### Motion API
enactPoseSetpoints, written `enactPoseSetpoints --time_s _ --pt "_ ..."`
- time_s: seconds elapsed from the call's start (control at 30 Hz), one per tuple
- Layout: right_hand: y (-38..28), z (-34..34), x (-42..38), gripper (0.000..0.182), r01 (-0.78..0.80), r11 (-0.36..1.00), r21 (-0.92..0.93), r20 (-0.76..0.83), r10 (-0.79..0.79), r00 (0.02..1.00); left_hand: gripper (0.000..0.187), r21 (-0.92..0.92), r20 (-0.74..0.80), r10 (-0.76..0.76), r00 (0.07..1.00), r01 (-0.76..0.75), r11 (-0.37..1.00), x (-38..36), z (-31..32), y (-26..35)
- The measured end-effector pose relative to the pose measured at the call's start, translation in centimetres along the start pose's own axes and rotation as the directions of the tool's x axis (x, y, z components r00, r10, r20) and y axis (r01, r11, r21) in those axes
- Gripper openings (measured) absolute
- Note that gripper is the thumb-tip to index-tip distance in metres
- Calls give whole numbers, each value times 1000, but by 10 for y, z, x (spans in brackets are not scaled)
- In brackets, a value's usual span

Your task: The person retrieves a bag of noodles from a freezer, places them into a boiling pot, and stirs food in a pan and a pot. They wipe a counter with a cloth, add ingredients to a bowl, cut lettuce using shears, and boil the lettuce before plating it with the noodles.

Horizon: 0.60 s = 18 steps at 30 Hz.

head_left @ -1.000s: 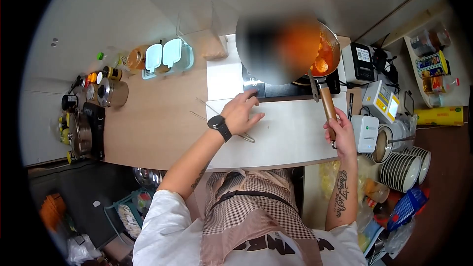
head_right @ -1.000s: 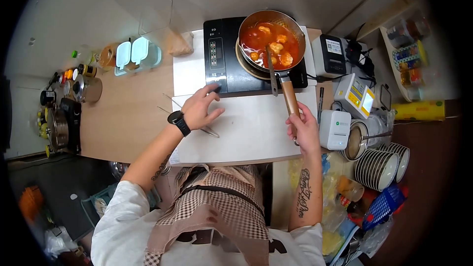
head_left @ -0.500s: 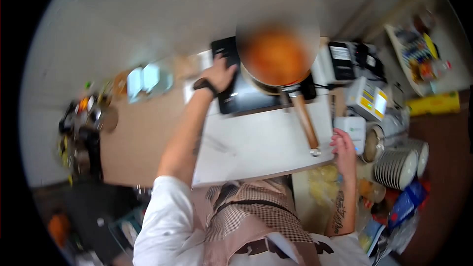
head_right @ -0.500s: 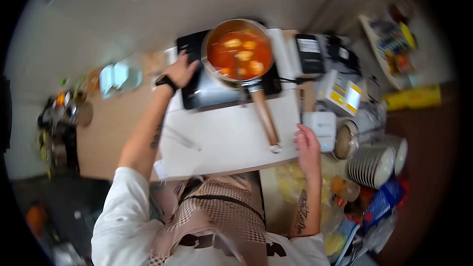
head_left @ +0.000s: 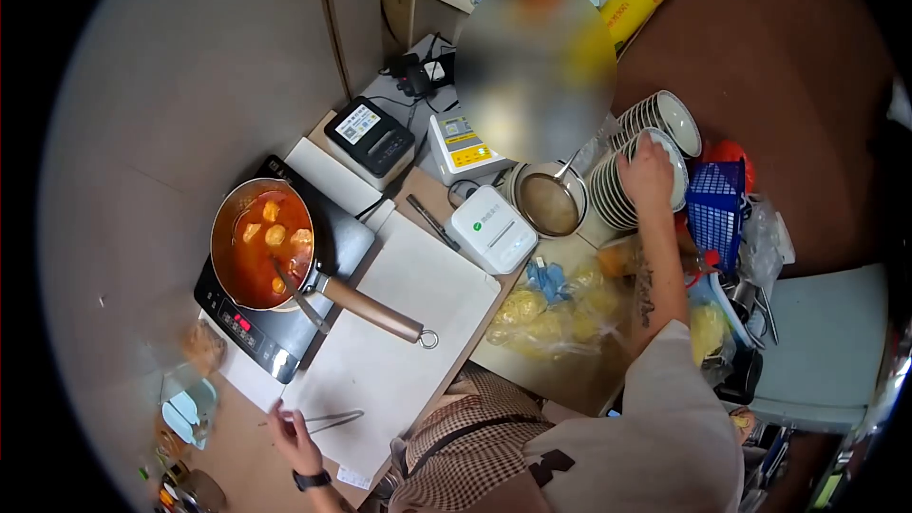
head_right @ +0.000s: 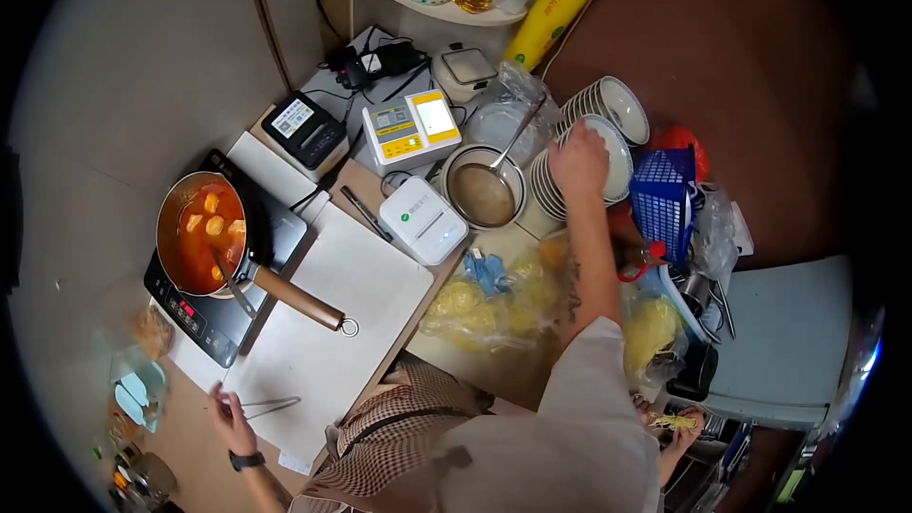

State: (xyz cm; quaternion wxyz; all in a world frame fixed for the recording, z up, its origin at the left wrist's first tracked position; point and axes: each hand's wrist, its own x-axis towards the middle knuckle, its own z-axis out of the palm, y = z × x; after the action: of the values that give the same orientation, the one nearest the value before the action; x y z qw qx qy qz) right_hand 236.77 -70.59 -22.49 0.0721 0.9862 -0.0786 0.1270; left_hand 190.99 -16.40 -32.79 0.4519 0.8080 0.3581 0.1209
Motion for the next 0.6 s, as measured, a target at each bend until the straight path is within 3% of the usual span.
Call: enactPoseSetpoints --time_s 0.07,0.17,0.27,0.3,0.37,0.4,0.47,0.53,0.6 --pt "33 24 2 47 -204 978 29 364 180 914 15 -132 -14 -122 992 119 984 -25 2 -6" --pt "55 33 -9 44 -189 978 94 296 154 943 20 -127 -1 -240 971 238 963 -44 3 -23" --pt "102 34 3 41 -232 909 345 13 243 970 23 -102 0 -211 978 210 972 -46 4 -18" --pt "117 29 7 38 -285 766 576 43 320 946 23 -104 7 -187 982 187 977 -46 3 -17" --pt "137 14 18 33 -264 330 906 104 431 896 23 -101 15 -146 989 147 984 -45 5 -11" --pt "144 6 19 31 -194 74 978 137 471 872 23 -89 19 -132 991 133 987 -44 3 -4" --pt "160 -13 23 30 -2 -280 960 150 509 848 23 -73 23 -111 994 112 991 -45 -1 2" --pt "141 -57 14 36 145 -457 878 170 581 796 22 -59 26 -99 995 100 993 -49 -5 2" --pt "111 -90 -2 40 248 -527 813 186 639 746 22 -80 19 -93 995 94 992 -56 -6 1"
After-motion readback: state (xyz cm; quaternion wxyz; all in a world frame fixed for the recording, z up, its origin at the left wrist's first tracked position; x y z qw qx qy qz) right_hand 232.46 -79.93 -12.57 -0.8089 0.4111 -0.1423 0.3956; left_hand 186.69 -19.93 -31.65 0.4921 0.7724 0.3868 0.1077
